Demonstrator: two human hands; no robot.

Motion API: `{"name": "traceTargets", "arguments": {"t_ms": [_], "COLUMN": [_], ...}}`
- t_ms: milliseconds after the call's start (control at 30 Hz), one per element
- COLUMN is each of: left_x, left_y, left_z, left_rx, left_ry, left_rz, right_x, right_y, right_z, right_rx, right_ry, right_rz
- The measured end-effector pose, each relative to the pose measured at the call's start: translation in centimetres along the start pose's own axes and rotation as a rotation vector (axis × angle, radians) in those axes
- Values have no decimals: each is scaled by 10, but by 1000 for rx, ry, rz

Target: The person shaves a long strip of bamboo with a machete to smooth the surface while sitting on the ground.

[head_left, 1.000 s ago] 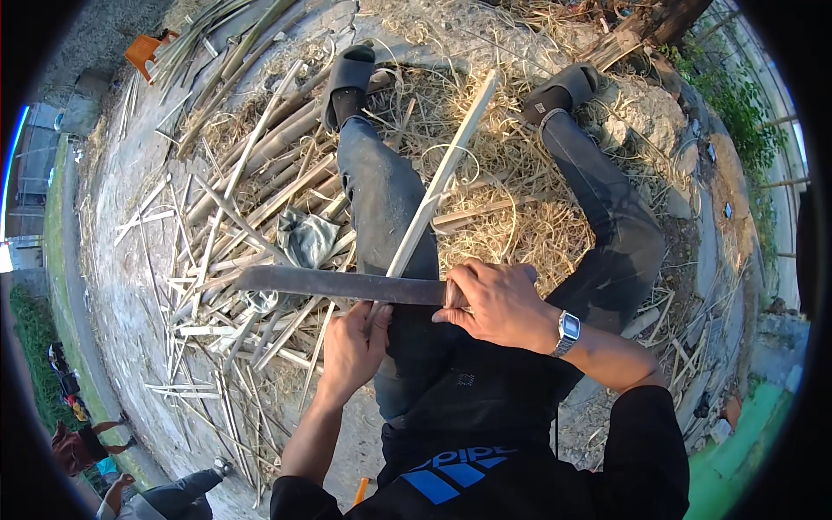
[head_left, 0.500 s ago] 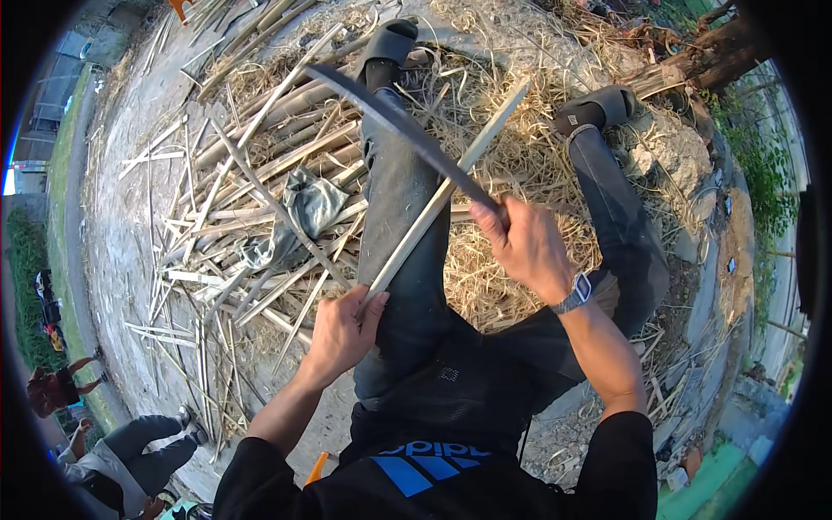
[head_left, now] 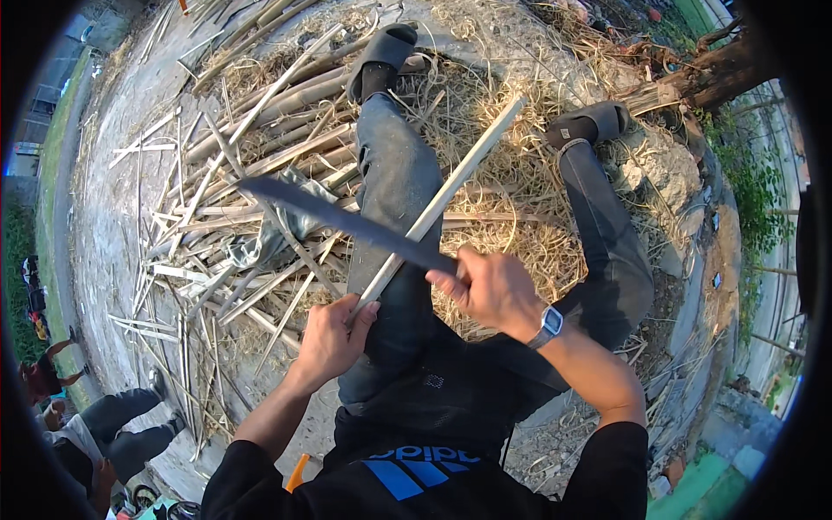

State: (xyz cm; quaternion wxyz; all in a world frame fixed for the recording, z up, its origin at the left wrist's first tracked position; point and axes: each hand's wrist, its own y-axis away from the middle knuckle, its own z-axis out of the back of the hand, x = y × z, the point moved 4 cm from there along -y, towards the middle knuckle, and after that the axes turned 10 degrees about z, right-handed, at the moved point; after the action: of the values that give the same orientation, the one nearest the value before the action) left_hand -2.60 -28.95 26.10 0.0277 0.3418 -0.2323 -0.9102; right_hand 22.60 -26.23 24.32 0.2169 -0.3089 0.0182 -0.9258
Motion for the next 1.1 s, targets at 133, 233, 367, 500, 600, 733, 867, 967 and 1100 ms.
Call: {"name": "traceTargets", "arguments": {"t_ms": [133,233,367,500,600,733,867,967,1100], "left_x": [9,11,19,21,13,4,3,2,-9], "left_y": [2,5,11,15,9,3,-1,0,8], "left_z": [7,5,5,13,11,13,8,8,9], "left_rx": [29,67,3,-122,-138,-144,-173,-168,-160], "left_ry": [132,107,34,-3,-6,12,-69,-88,-116], "left_rz": [-44,-30,-81,-50,-67,-53,-68,-82,-63], "right_x": [-32,-111,-240,-159,-97,-19,16,-22,-111], "right_y": [6,-16,-1,1,3,0,8,3,-18], "right_z": [-7,33,90,92,65,28,-17,-11,33], "right_rx": [-47,-198,-402,-423,-482,-211,-16,-114,-314], "right_ry": [109,150,289,-150,-467,-392,-93,105,-30], "right_rz": [40,-257,-667,-714,-508,-333,-117,-68,-431]}}
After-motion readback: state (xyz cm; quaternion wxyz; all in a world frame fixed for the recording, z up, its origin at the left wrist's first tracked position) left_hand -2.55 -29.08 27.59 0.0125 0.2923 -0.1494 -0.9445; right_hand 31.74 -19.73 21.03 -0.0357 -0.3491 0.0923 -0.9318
